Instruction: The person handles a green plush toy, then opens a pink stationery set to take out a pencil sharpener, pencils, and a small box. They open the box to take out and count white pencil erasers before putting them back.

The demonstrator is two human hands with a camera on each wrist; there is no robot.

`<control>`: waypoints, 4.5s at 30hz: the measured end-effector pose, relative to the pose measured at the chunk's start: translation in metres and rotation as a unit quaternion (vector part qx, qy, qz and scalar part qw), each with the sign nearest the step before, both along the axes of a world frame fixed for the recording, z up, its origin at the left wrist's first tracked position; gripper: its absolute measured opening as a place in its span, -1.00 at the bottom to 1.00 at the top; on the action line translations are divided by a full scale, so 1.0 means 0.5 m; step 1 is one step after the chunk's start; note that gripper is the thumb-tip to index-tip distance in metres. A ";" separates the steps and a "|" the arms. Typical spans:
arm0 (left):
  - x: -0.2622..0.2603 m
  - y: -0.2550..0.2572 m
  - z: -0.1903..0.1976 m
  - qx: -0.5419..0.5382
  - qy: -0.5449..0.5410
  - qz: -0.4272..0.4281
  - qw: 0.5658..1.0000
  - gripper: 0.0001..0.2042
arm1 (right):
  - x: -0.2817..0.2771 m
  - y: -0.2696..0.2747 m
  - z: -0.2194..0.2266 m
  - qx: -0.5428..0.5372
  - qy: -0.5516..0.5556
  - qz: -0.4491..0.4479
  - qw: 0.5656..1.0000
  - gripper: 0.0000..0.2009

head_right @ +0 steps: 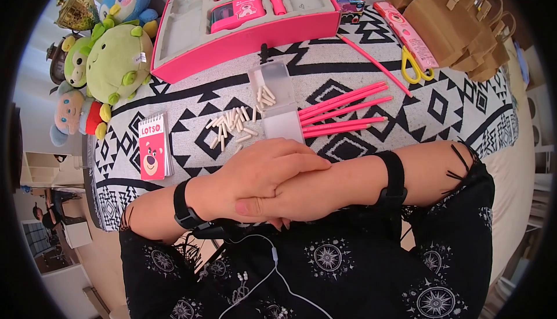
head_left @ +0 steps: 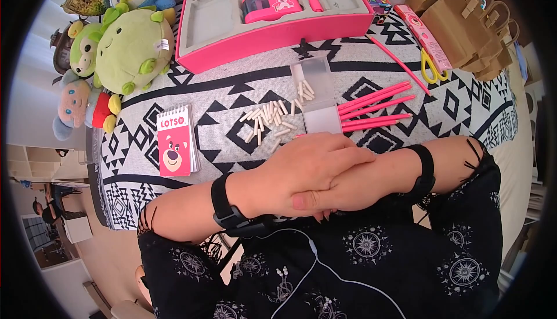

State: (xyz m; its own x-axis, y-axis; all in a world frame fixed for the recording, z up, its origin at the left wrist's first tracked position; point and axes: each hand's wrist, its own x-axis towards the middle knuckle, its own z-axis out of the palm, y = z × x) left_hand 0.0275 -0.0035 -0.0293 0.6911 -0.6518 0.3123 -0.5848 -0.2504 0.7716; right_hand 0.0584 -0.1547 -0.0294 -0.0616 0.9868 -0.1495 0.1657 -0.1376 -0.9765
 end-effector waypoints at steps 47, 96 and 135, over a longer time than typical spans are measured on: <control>-0.049 -0.016 0.028 0.285 -0.334 0.130 0.889 -0.77 | 0.024 -0.008 0.007 -0.020 0.078 0.062 0.995 -0.44; -0.053 -0.017 0.030 0.307 -0.255 0.163 0.902 -0.81 | 0.024 -0.005 0.031 -0.039 0.115 0.002 0.993 -0.48; -0.042 -0.011 0.028 0.265 -0.237 0.148 0.923 -0.83 | 0.005 -0.008 -0.013 0.069 -0.017 -0.001 0.997 -0.59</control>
